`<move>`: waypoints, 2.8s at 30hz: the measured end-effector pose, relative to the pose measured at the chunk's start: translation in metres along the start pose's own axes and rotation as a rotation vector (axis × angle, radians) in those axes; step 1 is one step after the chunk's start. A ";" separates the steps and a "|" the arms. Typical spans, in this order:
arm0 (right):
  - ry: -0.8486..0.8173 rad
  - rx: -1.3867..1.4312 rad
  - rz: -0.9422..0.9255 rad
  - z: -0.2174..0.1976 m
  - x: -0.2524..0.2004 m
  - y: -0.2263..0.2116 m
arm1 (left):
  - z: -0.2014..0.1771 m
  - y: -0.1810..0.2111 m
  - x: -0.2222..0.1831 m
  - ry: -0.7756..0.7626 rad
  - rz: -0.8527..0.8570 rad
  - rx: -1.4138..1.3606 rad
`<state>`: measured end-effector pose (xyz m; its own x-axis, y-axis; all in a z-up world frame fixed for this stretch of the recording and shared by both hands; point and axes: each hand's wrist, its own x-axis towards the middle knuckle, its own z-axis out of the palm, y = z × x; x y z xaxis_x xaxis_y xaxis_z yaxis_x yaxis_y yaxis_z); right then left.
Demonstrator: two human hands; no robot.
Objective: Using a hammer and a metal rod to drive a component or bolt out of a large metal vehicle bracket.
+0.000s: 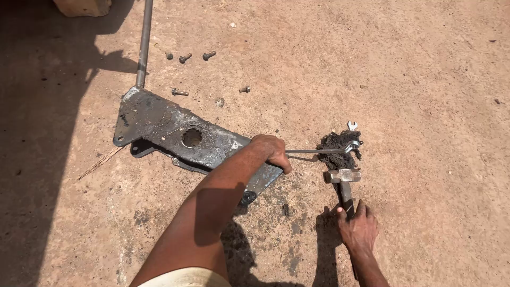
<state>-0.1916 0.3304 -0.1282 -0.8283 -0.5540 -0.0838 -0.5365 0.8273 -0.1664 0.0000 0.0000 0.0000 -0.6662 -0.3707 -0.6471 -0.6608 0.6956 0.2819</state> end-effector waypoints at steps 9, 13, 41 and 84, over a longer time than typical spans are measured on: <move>-0.339 -0.126 0.170 0.009 0.004 0.039 | 0.006 -0.003 0.022 -0.015 -0.030 0.029; -0.361 0.413 0.179 0.000 0.010 0.057 | 0.007 0.003 0.015 0.012 -0.037 0.030; -0.215 0.142 -0.212 -0.273 -0.014 -0.131 | 0.015 0.017 0.002 0.010 -0.056 0.015; 0.018 0.692 0.085 -0.197 -0.090 -0.093 | 0.026 0.018 0.002 0.045 -0.041 0.145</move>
<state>-0.0987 0.3212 0.0884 -0.8687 -0.4831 -0.1091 -0.2481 0.6150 -0.7485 -0.0042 0.0278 -0.0148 -0.6571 -0.4255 -0.6223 -0.6328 0.7599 0.1486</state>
